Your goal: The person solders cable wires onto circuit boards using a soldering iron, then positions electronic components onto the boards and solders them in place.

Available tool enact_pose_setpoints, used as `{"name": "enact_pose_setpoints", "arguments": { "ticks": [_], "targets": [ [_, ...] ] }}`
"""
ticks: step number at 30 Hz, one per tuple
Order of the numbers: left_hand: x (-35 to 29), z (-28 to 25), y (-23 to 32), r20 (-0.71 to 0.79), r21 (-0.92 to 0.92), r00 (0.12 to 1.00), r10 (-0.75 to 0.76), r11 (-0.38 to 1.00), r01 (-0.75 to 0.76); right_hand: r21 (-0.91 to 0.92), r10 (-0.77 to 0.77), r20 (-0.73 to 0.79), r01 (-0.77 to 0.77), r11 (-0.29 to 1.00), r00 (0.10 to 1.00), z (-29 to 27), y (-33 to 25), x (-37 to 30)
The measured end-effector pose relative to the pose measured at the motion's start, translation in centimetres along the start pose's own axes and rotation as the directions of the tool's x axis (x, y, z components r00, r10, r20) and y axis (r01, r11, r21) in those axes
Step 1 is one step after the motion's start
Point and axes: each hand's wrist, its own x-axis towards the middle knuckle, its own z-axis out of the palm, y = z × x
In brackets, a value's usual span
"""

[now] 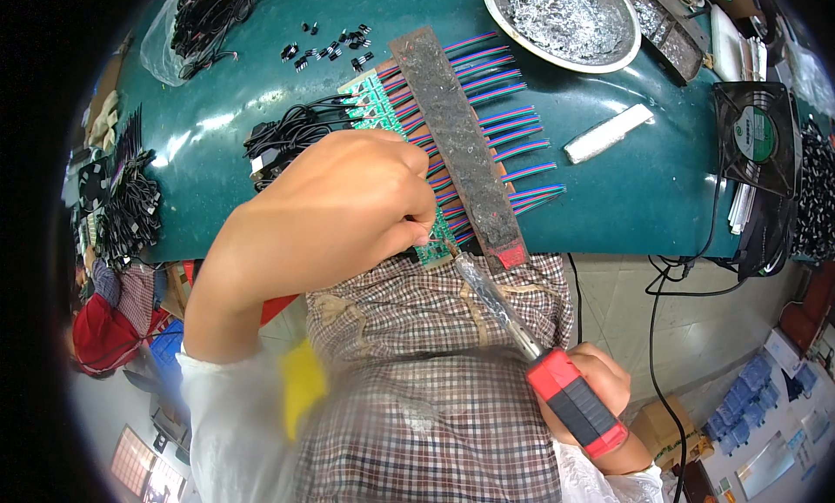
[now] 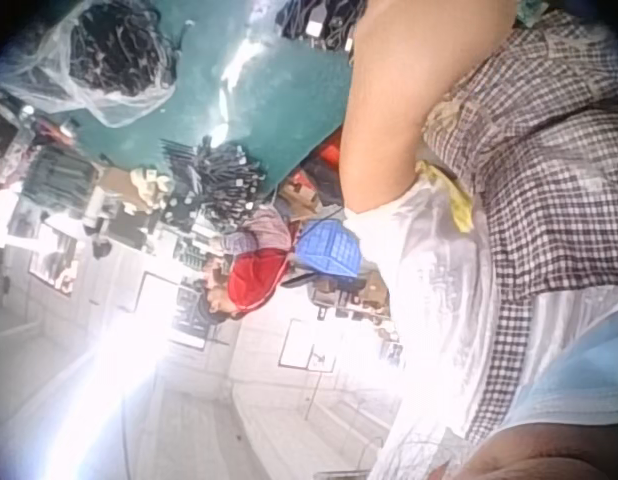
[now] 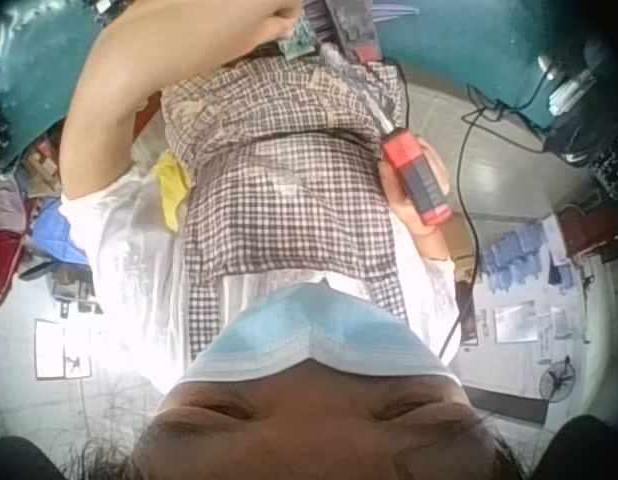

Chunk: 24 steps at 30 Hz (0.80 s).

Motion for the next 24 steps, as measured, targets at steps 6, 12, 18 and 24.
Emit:
{"name": "enact_pose_setpoints", "arguments": {
  "ticks": [6,12,18,24],
  "targets": [
    [0.8,-0.1,-0.1,-0.007,0.045,0.997,0.082,0.996,-0.082,0.09,0.143,-0.066,-0.137,0.987,0.988,0.7,-0.8,-0.1],
    [1.3,-0.4,0.1,0.034,0.059,0.996,0.077,0.995,-0.078,0.099,0.149,-0.053,-0.143,0.985,0.987,0.8,-0.6,0.0],
    [1.4,-0.4,0.2,0.006,0.06,0.993,0.115,0.991,-0.116,0.127,0.166,-0.044,-0.159,0.979,0.985,0.9,-0.6,-0.1],
    [1.4,-0.5,0.2,-0.017,0.054,0.991,0.134,0.99,-0.132,0.021,0.072,-0.037,-0.071,0.997,0.997,0.3,-0.4,0.0]
  ]
}}
